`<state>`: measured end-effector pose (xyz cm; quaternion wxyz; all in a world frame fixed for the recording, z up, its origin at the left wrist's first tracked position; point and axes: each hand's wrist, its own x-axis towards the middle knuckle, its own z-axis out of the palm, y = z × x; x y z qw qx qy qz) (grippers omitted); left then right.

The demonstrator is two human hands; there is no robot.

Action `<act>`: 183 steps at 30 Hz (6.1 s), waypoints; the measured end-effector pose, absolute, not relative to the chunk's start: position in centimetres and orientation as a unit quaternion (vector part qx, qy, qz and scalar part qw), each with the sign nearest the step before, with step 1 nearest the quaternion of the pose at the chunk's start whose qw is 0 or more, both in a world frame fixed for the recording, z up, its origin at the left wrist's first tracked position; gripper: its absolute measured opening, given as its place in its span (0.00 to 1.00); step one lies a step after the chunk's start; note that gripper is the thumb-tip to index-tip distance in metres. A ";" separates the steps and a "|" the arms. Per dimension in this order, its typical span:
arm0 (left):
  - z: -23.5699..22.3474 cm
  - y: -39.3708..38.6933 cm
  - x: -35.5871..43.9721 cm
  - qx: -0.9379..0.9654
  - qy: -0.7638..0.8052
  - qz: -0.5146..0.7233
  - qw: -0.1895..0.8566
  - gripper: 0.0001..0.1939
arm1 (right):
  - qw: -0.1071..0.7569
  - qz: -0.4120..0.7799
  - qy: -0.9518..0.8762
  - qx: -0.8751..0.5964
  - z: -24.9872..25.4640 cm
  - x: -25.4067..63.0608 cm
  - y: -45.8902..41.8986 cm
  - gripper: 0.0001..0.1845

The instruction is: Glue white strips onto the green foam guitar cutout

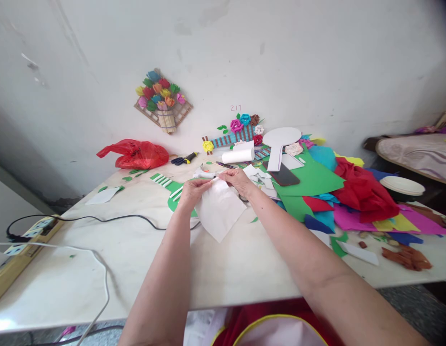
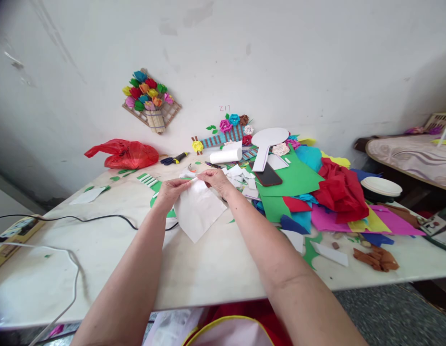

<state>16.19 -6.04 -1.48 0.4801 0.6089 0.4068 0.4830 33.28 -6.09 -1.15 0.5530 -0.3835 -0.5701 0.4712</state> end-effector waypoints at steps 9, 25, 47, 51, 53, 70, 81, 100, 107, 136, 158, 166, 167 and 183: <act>-1.5 -6.0 16.3 0.603 0.399 0.498 0.478 0.16 | 0.573 0.556 -0.487 -0.354 -1.4 33.0 -6.1 0.15; -1.8 -5.6 16.6 0.636 0.410 0.508 0.412 0.17 | 0.578 0.558 -0.499 -0.325 -1.2 33.6 -6.1 0.14; -2.1 -5.4 16.6 0.617 0.429 0.539 0.380 0.17 | 0.562 0.571 -0.504 -0.324 -1.3 33.4 -6.1 0.12; -2.3 -5.1 16.6 0.633 0.430 0.541 0.349 0.16 | 0.563 0.558 -0.513 -0.330 -1.4 33.5 -6.0 0.13; -2.4 -5.0 16.6 0.651 0.431 0.537 0.318 0.15 | 0.566 0.549 -0.515 -0.337 -1.5 33.4 -5.9 0.13; -2.4 -5.2 16.8 0.692 0.403 0.544 0.252 0.13 | 0.569 0.565 -0.497 -0.331 -1.8 33.4 -5.5 0.14; -2.4 -5.3 16.8 0.683 0.418 0.547 0.244 0.15 | 0.572 0.541 -0.507 -0.351 -1.3 33.5 -6.0 0.12; -1.8 -5.6 16.2 0.722 0.438 0.490 0.218 0.12 | 0.575 0.506 -0.522 -0.376 -1.7 34.2 -5.9 0.11; -1.8 -5.8 16.2 0.723 0.443 0.493 0.193 0.10 | 0.577 0.489 -0.535 -0.376 -1.7 34.2 -5.7 0.11; -2.3 -5.4 16.6 0.700 0.415 0.549 0.188 0.10 | 0.589 0.509 -0.523 -0.347 -1.5 34.7 -5.8 0.12; -1.1 -6.5 15.8 0.699 0.419 0.381 0.437 0.25 | 0.464 0.434 -0.692 -0.344 -0.2 35.0 -6.5 0.10; -1.5 -6.2 15.8 0.718 0.365 0.371 0.462 0.21 | 0.481 0.404 -0.687 -0.365 -0.3 34.9 -6.4 0.11; -1.5 -6.2 15.8 0.718 0.360 0.372 0.466 0.20 | 0.484 0.404 -0.685 -0.365 -0.3 34.9 -6.3 0.11; -0.5 -6.6 16.0 0.750 0.447 0.346 0.342 0.20 | 0.490 0.395 -0.694 -0.350 -1.1 35.0 -5.5 0.12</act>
